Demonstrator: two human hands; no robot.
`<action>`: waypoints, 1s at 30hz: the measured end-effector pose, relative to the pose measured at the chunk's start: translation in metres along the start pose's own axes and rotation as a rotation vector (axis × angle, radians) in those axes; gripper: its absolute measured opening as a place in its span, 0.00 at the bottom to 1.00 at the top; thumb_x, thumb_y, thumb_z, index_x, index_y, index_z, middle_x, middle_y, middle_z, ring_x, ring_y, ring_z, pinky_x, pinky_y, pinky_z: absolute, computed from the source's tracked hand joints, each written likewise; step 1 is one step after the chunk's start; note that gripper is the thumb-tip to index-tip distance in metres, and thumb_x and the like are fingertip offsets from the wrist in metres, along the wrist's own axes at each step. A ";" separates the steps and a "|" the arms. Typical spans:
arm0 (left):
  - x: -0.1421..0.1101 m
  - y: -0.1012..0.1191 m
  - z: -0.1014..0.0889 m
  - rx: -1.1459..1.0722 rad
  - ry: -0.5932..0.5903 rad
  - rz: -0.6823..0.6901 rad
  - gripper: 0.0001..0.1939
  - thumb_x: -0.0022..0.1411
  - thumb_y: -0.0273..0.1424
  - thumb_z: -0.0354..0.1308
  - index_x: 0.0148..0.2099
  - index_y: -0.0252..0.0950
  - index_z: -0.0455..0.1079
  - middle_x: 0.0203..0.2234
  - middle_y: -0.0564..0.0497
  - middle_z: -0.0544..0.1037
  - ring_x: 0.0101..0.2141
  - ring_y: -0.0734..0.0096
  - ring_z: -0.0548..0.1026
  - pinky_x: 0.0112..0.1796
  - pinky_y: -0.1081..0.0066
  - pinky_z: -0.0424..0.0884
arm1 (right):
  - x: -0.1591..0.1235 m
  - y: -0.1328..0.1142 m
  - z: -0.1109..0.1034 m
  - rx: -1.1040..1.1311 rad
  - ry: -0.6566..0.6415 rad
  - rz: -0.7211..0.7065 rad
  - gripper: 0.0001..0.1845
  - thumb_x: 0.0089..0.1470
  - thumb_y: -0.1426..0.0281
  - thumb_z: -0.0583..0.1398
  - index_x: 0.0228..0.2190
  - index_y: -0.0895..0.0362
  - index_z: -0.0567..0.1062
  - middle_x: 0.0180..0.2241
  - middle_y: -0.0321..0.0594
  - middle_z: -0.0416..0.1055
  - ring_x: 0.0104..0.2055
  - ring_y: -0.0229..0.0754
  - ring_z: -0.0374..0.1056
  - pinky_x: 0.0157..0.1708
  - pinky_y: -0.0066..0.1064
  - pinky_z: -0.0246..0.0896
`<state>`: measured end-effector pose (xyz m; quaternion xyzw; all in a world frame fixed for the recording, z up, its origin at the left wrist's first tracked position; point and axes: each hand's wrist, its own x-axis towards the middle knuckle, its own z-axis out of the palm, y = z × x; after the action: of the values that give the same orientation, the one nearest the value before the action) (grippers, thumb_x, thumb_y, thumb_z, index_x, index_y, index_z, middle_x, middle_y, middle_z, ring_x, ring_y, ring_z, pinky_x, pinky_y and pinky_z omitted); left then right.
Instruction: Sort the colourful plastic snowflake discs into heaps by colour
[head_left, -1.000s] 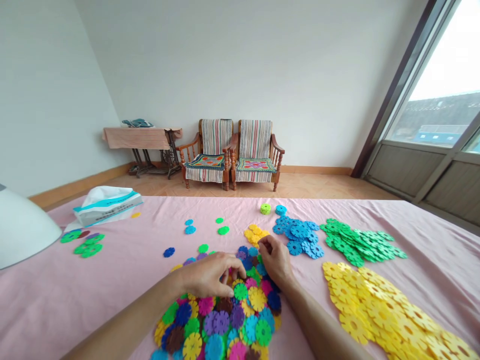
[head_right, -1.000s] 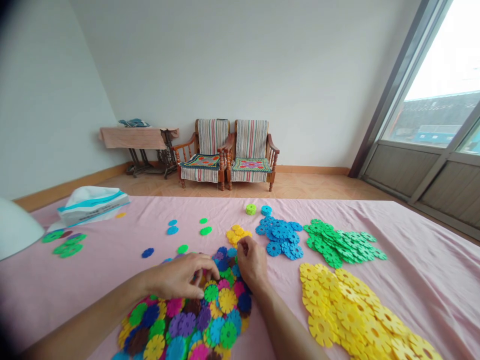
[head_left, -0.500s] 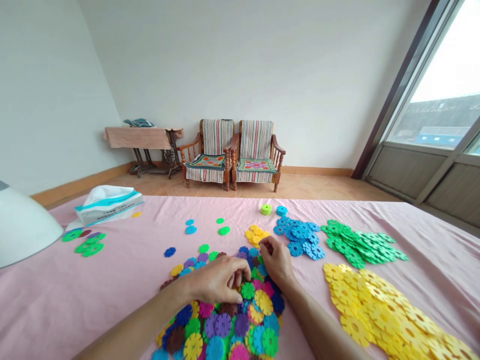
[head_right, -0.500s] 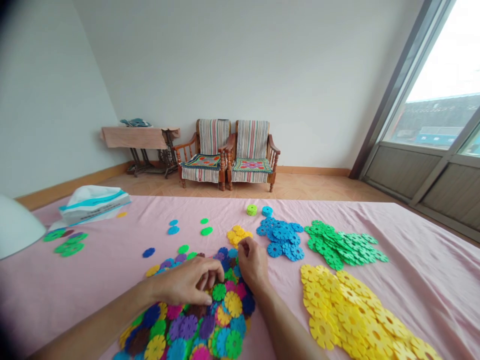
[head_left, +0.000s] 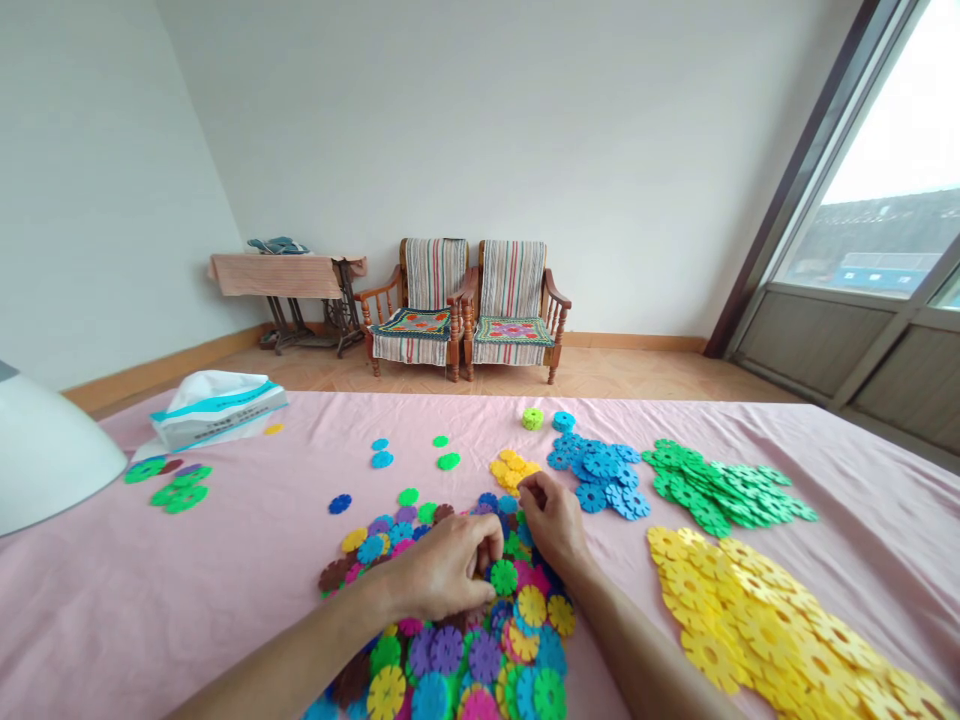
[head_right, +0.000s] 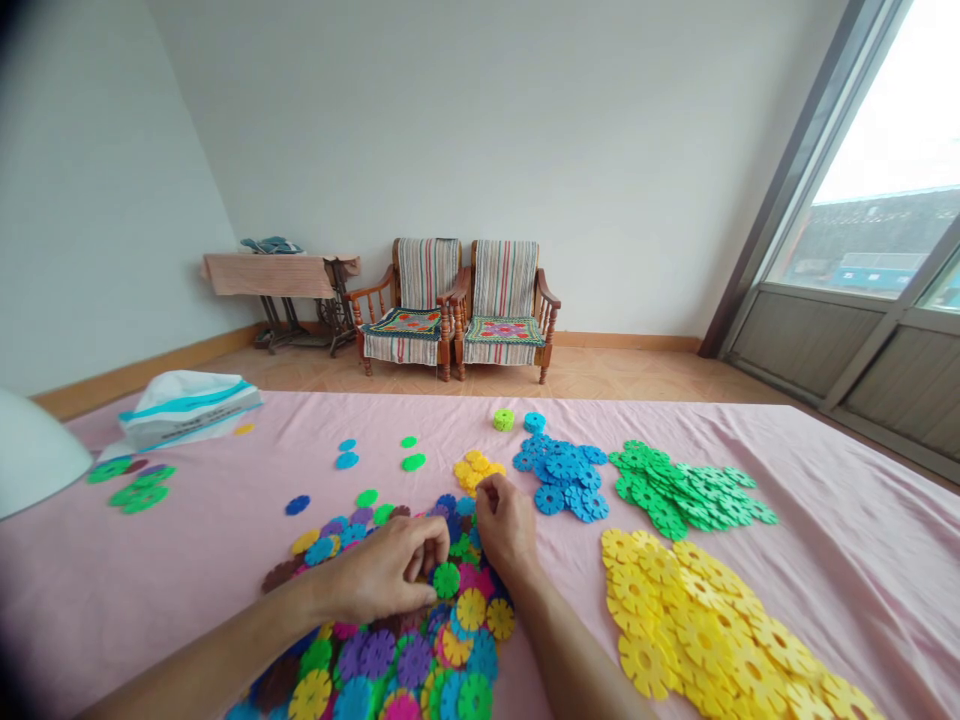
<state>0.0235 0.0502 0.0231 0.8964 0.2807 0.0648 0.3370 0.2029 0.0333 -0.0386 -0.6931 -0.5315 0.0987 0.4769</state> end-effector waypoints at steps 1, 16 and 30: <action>0.000 -0.001 -0.001 0.000 0.002 0.003 0.08 0.45 0.23 0.54 0.32 0.36 0.63 0.19 0.58 0.65 0.22 0.77 0.64 0.20 0.79 0.55 | 0.000 0.000 0.000 0.001 0.001 -0.002 0.10 0.46 0.71 0.52 0.24 0.57 0.73 0.21 0.36 0.71 0.22 0.37 0.65 0.23 0.25 0.54; 0.022 -0.024 -0.019 -0.087 0.063 0.002 0.15 0.53 0.34 0.54 0.20 0.34 0.54 0.15 0.59 0.54 0.19 0.80 0.55 0.20 0.78 0.50 | 0.000 -0.003 -0.001 -0.018 0.008 -0.007 0.10 0.48 0.70 0.52 0.23 0.56 0.71 0.19 0.35 0.70 0.22 0.37 0.65 0.23 0.25 0.52; 0.040 -0.024 -0.036 -0.279 0.079 -0.076 0.07 0.49 0.32 0.56 0.26 0.33 0.65 0.15 0.58 0.67 0.17 0.78 0.65 0.19 0.79 0.58 | -0.001 -0.003 0.000 -0.030 0.007 -0.007 0.09 0.49 0.70 0.52 0.23 0.56 0.71 0.20 0.35 0.70 0.23 0.37 0.65 0.23 0.25 0.52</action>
<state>0.0346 0.1071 0.0323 0.8264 0.3156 0.1255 0.4491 0.2005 0.0325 -0.0362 -0.6986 -0.5335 0.0866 0.4688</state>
